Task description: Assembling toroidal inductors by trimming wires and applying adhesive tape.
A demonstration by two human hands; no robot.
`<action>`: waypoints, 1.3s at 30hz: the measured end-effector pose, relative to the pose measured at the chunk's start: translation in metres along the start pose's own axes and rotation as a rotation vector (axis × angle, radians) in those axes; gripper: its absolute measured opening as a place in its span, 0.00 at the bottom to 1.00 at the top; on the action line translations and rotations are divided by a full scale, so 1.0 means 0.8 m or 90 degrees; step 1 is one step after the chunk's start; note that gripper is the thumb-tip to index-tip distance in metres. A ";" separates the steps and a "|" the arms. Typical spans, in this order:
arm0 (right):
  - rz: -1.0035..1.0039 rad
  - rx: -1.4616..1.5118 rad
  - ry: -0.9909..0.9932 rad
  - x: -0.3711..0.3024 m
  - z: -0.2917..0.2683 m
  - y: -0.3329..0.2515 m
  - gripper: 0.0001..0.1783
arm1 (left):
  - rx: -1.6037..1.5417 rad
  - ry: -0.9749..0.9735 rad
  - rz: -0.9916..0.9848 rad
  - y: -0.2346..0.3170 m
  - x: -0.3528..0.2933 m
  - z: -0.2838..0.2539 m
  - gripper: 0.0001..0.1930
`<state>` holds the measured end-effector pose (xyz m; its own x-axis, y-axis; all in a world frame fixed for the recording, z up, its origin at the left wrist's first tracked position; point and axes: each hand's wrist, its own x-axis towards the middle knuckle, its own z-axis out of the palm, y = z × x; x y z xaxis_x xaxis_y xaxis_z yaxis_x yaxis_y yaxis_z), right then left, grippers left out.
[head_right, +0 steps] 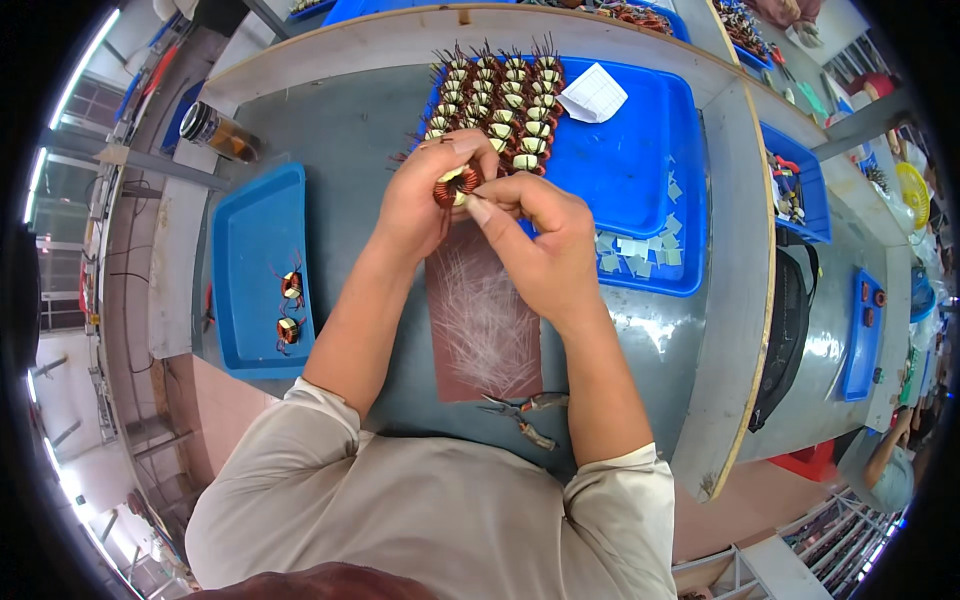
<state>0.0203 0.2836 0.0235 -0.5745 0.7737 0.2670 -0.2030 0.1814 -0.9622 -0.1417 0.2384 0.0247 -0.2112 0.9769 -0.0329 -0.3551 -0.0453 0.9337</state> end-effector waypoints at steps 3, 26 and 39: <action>-0.071 -0.032 -0.049 0.001 -0.004 -0.016 0.08 | -0.041 -0.049 0.055 0.018 -0.005 -0.008 0.22; -0.405 -0.642 0.144 0.000 -0.012 -0.031 0.10 | 0.286 0.153 0.336 0.020 -0.002 -0.003 0.27; -0.297 -0.495 0.138 -0.003 -0.013 -0.031 0.07 | 0.492 -0.011 0.277 0.013 -0.015 0.019 0.26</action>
<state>0.0353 0.2838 0.0459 -0.3926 0.6022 0.6951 0.2573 0.7976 -0.5456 -0.1292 0.2297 0.0400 -0.1686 0.9093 0.3803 0.4688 -0.2654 0.8425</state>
